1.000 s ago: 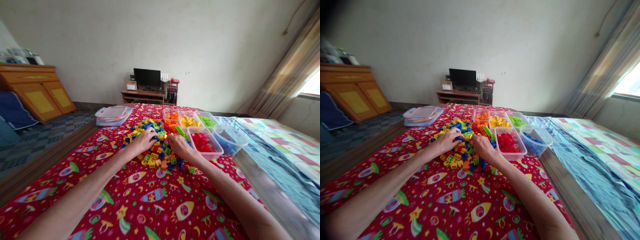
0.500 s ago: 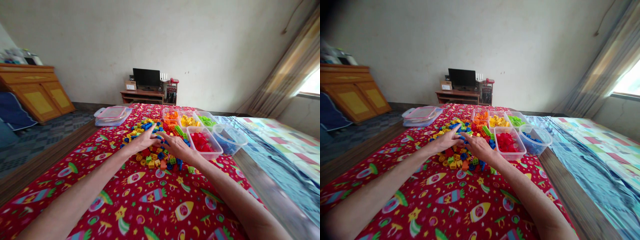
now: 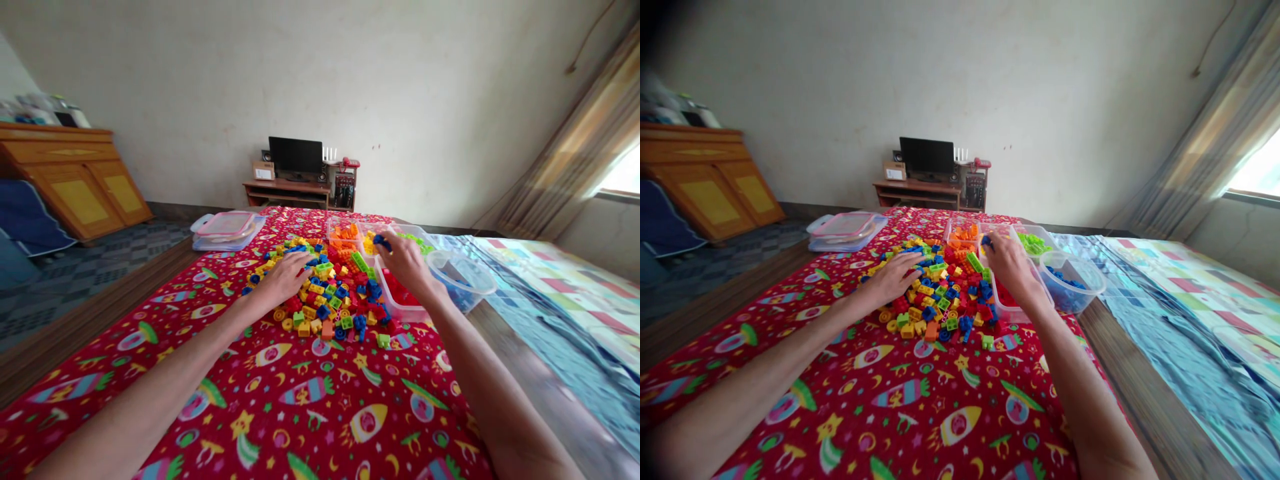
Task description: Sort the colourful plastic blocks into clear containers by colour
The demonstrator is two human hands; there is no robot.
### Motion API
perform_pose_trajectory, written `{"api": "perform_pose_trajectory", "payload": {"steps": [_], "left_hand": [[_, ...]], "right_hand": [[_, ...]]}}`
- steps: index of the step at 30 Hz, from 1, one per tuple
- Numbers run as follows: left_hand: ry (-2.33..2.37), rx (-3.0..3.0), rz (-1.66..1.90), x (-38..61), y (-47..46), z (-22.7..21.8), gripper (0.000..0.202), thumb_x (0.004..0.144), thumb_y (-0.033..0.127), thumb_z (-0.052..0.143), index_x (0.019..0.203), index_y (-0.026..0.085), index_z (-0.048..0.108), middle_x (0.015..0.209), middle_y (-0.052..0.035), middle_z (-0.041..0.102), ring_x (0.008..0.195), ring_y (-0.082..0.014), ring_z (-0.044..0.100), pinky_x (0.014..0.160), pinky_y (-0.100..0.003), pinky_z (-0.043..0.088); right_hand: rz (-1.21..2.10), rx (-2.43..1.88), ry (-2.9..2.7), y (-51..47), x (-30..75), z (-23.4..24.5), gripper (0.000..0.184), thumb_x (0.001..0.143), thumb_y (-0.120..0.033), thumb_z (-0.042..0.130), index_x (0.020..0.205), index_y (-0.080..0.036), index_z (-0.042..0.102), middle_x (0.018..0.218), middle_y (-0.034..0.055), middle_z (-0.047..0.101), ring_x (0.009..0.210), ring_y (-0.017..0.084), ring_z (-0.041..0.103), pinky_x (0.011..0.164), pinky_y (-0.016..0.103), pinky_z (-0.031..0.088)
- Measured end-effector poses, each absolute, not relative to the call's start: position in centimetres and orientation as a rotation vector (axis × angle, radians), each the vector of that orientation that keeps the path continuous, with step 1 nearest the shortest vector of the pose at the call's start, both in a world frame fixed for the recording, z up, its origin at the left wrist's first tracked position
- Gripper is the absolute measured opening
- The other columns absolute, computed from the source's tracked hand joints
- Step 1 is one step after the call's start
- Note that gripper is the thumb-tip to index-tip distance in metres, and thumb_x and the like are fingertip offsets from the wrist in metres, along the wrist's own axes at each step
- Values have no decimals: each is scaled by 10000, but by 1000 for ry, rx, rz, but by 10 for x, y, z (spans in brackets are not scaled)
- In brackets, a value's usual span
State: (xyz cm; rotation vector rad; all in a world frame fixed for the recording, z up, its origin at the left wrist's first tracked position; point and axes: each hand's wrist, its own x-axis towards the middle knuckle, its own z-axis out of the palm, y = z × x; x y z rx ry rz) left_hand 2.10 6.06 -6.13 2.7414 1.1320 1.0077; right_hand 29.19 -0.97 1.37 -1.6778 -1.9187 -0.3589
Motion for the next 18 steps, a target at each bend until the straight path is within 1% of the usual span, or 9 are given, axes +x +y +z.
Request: {"api": "perform_pose_trajectory", "payload": {"steps": [3,6,10,12,14,18], "left_hand": [[1224,2750,838,17,70,-78,483,929,370,304,1238,120,579,1304,-121,585,1254,-249,486,1083,-459,369],[1239,2760,770,16,72,-83,513,925,330,260,1256,87,567,1324,-136,569,1274,-252,470,1097,-457,353],[1226,2775,789,17,70,-80,489,911,302,273,1236,118,588,1322,-110,576,1280,-229,468,1111,-429,344],[1222,2778,801,17,70,-79,474,905,292,282,1221,137,599,1307,-95,590,1270,-221,479,1109,-426,349],[1222,2779,806,17,71,-80,469,901,284,286,1213,140,605,1300,-93,596,1257,-221,490,1105,-431,355],[1218,2776,805,17,74,-82,473,894,275,286,1207,129,609,1296,-102,596,1236,-238,505,1090,-453,367]], "right_hand": [[-483,-1876,-1720,-9,331,27,254,884,-240,453,1013,-151,652,857,120,681,734,196,583,614,275,338],[-527,-2062,-1591,-10,367,32,296,881,-257,448,1055,-135,653,913,166,681,808,236,607,643,299,366],[-435,-2322,-1569,-14,400,29,311,855,-216,444,994,-80,687,956,216,674,902,297,622,671,331,392],[-375,-2403,-1602,-16,408,25,296,825,-189,467,968,-82,703,965,206,676,924,309,625,690,338,413],[-328,-2424,-1631,-18,410,21,296,803,-186,495,996,-108,705,984,178,681,936,302,626,712,343,436],[-340,-2354,-1660,-17,394,22,338,829,-248,482,1083,-137,676,1030,154,680,916,256,628,729,335,455]]}}
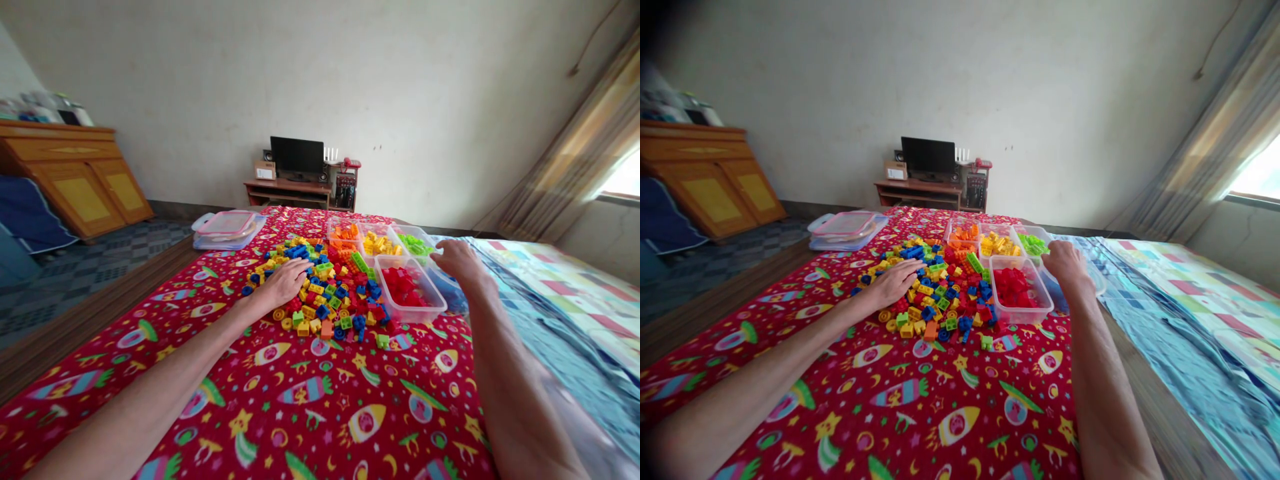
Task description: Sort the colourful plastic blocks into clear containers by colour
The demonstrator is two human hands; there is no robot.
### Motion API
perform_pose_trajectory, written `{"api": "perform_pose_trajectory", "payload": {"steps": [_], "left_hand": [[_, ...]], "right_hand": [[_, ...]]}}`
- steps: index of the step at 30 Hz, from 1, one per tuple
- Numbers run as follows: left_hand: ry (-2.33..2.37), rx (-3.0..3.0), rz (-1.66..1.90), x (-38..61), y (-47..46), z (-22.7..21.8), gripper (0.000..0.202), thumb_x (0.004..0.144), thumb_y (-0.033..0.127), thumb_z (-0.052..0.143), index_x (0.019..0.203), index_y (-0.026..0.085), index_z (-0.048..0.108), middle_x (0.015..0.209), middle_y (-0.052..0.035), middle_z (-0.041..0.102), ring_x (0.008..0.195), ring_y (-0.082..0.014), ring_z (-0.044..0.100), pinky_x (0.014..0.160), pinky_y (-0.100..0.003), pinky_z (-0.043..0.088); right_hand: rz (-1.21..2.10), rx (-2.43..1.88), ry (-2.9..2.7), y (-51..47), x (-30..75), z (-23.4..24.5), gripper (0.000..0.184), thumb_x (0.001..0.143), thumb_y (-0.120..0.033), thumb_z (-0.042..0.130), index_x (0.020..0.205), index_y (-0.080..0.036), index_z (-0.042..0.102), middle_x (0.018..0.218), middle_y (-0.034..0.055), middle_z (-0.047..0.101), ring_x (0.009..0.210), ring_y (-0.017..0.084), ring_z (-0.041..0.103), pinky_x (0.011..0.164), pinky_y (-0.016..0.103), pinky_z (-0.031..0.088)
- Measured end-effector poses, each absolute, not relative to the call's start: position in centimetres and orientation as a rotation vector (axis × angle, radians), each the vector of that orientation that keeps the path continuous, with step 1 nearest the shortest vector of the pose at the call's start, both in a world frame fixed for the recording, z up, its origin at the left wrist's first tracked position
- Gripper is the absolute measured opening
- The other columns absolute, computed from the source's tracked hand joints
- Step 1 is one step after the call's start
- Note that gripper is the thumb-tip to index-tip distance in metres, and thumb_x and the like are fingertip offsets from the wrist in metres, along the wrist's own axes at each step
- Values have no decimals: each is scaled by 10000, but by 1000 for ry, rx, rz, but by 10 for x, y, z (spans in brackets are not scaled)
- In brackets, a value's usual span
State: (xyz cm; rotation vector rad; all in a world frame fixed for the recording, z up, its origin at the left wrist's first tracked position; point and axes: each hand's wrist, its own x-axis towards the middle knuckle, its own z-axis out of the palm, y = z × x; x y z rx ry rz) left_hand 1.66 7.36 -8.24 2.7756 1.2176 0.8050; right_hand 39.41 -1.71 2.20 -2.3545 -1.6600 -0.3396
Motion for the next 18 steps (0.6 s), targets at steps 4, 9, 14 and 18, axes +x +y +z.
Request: {"api": "perform_pose_trajectory", "payload": {"steps": [4,9,14,18], "left_hand": [[1180,2769,845,16,76,-84,447,888,276,317,1183,156,631,1258,-98,619,1210,-243,518,1072,-473,379],[1063,2848,940,17,74,-78,330,891,275,404,1001,229,712,1176,-64,645,1178,-244,512,1029,-473,398],[918,2968,835,20,65,-69,233,888,349,527,925,216,715,1046,-70,649,1021,-232,565,930,-403,432],[938,3029,730,21,62,-69,183,851,263,597,1006,214,682,1060,-65,632,995,-221,562,893,-369,429]], "right_hand": [[-419,-2197,-1737,-18,352,31,322,866,-264,432,1034,-161,687,931,145,693,810,227,631,628,296,412],[-378,-1942,-2052,-26,286,30,293,886,-207,404,937,-182,692,786,106,686,647,170,586,542,265,314],[-339,-1811,-2287,-28,249,9,305,896,-171,372,850,-162,673,715,102,664,577,158,553,514,268,292],[-229,-1689,-2443,-25,236,-16,247,896,-187,421,909,-166,666,813,110,684,685,183,607,571,266,376]]}}
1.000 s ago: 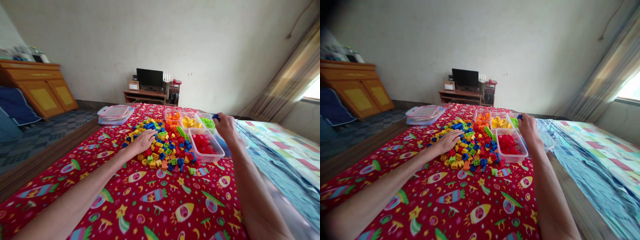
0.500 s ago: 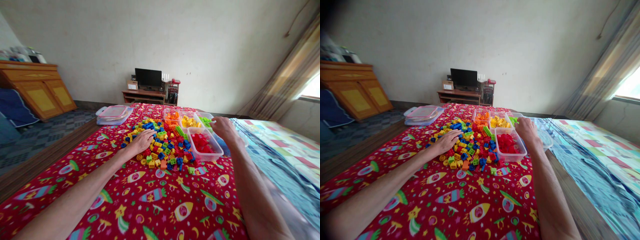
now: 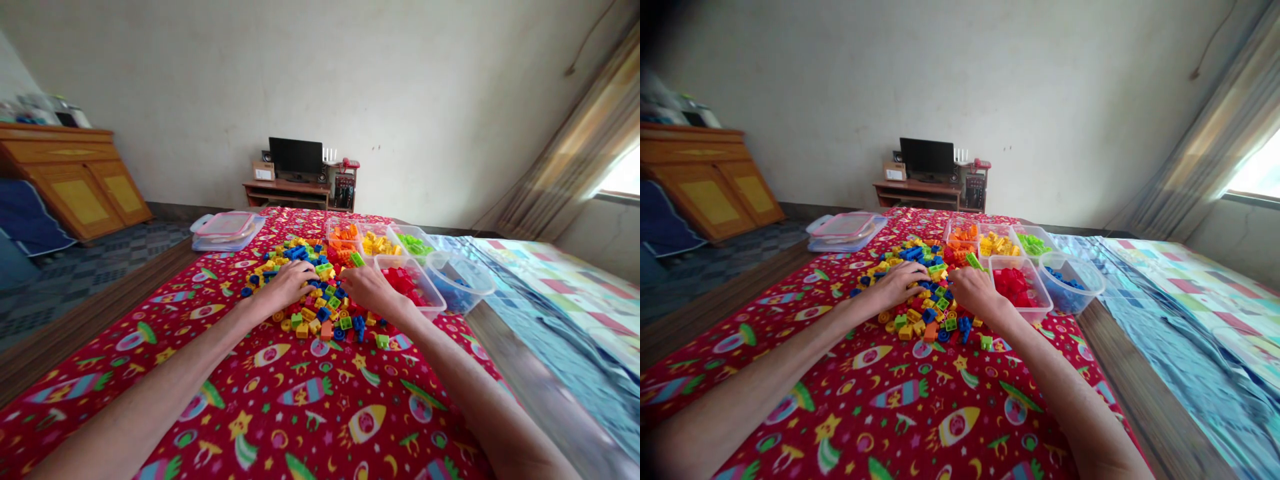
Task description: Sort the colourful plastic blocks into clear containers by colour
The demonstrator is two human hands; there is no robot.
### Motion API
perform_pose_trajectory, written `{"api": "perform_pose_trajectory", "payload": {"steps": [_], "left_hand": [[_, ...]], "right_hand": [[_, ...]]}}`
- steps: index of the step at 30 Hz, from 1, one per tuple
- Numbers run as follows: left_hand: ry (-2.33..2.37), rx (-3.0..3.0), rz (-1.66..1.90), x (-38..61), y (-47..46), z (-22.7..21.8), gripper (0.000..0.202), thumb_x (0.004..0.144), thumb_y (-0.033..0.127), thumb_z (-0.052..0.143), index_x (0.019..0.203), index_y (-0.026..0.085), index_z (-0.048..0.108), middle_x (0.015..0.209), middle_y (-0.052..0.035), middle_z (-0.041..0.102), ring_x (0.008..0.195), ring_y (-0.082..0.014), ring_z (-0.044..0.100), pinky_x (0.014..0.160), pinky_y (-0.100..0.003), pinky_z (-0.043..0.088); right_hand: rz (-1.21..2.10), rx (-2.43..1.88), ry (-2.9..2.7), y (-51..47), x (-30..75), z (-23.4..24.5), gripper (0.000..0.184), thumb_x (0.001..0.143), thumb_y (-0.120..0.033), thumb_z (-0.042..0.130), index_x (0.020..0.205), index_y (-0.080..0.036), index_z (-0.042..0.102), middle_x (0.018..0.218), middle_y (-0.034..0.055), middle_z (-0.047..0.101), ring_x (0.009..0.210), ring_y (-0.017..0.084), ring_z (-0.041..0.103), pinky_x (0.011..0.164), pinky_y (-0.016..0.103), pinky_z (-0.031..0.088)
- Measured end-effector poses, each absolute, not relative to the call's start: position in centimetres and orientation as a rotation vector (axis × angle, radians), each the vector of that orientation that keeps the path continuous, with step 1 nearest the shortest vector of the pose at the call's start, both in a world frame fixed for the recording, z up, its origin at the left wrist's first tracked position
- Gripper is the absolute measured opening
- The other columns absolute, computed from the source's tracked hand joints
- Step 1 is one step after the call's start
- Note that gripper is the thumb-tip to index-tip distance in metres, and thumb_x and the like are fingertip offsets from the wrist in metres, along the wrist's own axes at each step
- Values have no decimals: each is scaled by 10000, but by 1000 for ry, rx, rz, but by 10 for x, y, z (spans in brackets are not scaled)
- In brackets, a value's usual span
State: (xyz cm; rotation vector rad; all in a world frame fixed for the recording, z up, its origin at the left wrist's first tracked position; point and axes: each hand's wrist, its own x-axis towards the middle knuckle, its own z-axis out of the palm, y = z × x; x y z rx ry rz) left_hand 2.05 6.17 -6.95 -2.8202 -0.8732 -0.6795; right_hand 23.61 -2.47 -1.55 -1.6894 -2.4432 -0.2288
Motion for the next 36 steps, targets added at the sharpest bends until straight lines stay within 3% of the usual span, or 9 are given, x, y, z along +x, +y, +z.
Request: {"api": "perform_pose_trajectory", "payload": {"steps": [6,11,17,23,26,31,36], "left_hand": [[-884,-2737,-620,20,59,-69,167,788,212,668,951,176,663,965,-75,648,964,-246,559,871,-396,421],[-881,-2727,-695,22,54,-60,138,837,289,601,898,180,661,907,-70,660,934,-244,575,898,-422,418],[-976,-2764,-864,26,54,-54,192,829,272,530,917,172,668,918,-83,660,905,-234,591,873,-393,471],[-914,-2866,-904,33,44,-45,197,826,260,549,964,179,664,945,-73,665,935,-219,606,889,-348,483],[-951,-2923,-955,38,37,-39,222,836,322,567,965,180,678,955,-79,676,932,-225,613,876,-344,483],[-1279,-3042,-1056,43,28,-33,414,840,527,511,871,170,718,775,-25,686,722,-188,610,658,-262,472],[-1469,-3192,-1028,42,27,-34,533,817,610,459,747,139,698,594,20,595,583,-157,540,519,-230,378]], "right_hand": [[-210,-1607,-2596,-27,224,-38,312,849,-71,436,1068,-167,637,1022,134,654,948,231,598,722,293,462],[-158,-1673,-2542,-34,223,-31,333,871,-94,434,1140,-172,613,1108,149,629,1051,246,570,800,312,477],[-131,-1729,-2491,-36,221,-31,358,859,-93,428,1185,-145,568,1102,163,620,1007,246,585,773,308,483],[-137,-1492,-2353,-22,233,-45,345,821,-78,468,1149,-127,564,1046,140,651,995,219,588,878,323,442],[-54,-1361,-2209,-16,234,-44,311,819,-107,498,1123,-133,560,994,110,666,955,194,603,852,307,438],[113,-1199,-2189,-14,229,-35,397,810,-154,576,1205,-175,542,977,71,687,848,161,632,746,256,439],[60,-1136,-2188,-18,226,-34,199,854,-173,542,1022,-166,649,917,72,699,799,150,623,713,234,415]]}}
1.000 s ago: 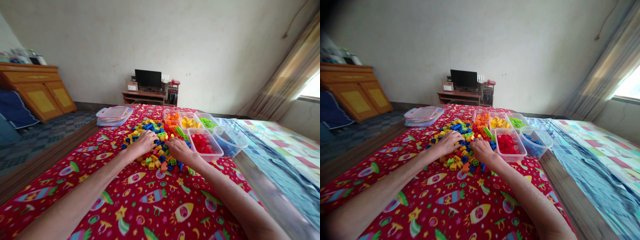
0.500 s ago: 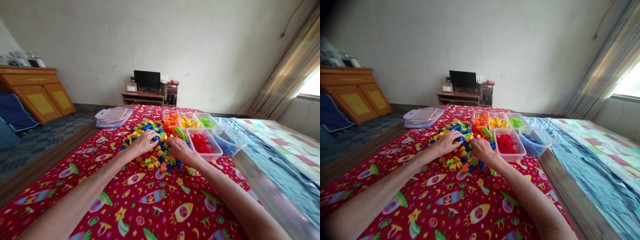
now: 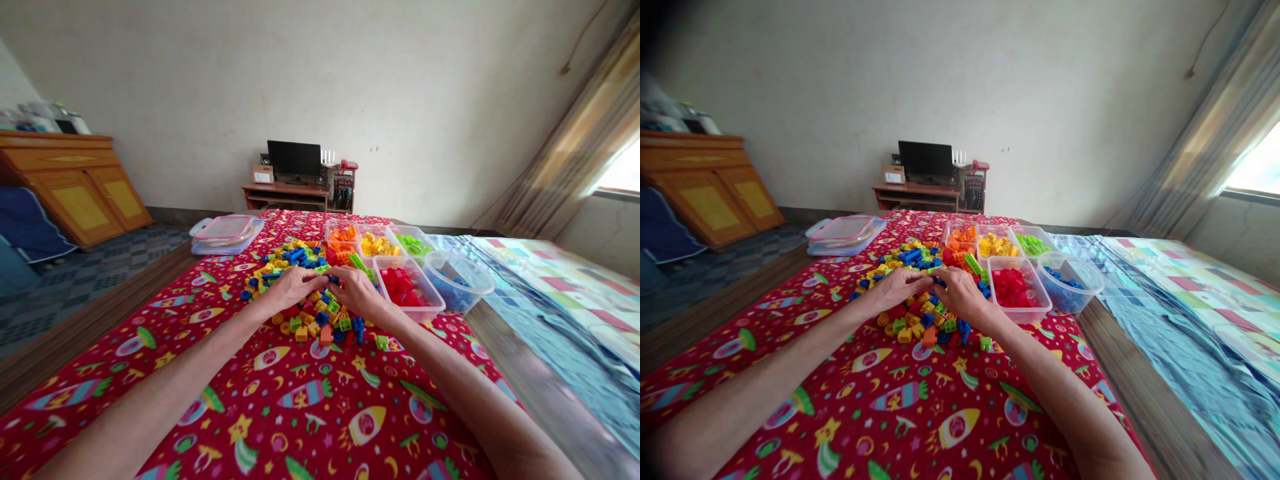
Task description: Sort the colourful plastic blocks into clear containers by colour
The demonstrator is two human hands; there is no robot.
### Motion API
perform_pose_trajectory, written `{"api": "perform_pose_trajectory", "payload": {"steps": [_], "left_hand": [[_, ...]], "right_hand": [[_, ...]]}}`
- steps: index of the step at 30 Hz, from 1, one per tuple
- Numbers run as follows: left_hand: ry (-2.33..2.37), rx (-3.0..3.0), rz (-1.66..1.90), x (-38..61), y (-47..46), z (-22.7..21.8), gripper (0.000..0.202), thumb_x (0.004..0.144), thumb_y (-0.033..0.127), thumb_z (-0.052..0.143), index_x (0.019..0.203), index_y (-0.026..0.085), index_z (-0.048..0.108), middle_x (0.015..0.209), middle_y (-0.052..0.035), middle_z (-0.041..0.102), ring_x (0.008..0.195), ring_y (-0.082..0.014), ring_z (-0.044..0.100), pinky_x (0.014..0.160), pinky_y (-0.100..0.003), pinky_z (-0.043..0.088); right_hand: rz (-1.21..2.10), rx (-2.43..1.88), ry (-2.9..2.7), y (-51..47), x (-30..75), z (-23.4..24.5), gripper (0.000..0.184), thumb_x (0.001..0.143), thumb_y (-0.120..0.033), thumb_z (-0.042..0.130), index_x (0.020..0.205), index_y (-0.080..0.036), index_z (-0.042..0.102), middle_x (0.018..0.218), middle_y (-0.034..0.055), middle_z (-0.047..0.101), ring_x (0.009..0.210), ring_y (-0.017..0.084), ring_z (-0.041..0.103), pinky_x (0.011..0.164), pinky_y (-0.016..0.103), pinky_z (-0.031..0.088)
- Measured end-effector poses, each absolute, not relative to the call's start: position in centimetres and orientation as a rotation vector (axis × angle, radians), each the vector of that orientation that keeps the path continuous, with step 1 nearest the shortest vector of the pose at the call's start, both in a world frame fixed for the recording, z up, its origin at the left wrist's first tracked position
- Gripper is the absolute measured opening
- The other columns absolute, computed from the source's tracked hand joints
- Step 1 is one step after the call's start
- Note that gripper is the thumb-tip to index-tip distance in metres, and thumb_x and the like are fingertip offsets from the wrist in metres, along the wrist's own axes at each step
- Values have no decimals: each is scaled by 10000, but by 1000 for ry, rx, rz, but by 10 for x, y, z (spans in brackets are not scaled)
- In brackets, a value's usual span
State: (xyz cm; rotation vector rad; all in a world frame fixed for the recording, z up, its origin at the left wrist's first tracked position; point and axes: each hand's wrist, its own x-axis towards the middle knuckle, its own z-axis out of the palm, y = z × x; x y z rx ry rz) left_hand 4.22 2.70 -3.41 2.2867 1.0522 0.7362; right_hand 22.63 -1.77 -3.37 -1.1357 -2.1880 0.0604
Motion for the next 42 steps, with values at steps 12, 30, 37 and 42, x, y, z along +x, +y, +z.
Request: {"api": "perform_pose_trajectory", "payload": {"steps": [12,30,37,42], "left_hand": [[1135,2472,752,35,28,-31,349,844,428,499,805,166,726,770,-25,713,693,-193,634,610,-256,432],[1194,2549,190,-15,58,-14,358,723,334,584,1032,194,697,1034,-36,722,909,-203,656,791,-256,500],[1095,2591,15,-10,49,-14,410,664,227,662,1074,225,680,1105,-19,705,989,-199,644,855,-250,480],[1084,2524,63,-9,47,-8,342,675,293,662,1008,230,702,1027,4,727,924,-195,661,808,-240,487]], "right_hand": [[-311,-1487,-1919,-8,291,12,222,880,-199,441,887,-159,660,831,74,666,728,157,554,682,250,369],[-289,-2500,-1408,-26,426,26,326,816,-255,503,1019,-121,720,1037,187,661,939,289,618,744,360,457],[-391,-2269,-1589,-14,380,29,357,879,-283,411,1040,-153,702,956,159,687,872,248,618,701,322,435],[-404,-2193,-1855,-18,323,30,363,902,-228,361,980,-138,704,887,155,680,757,201,609,603,266,376]]}}
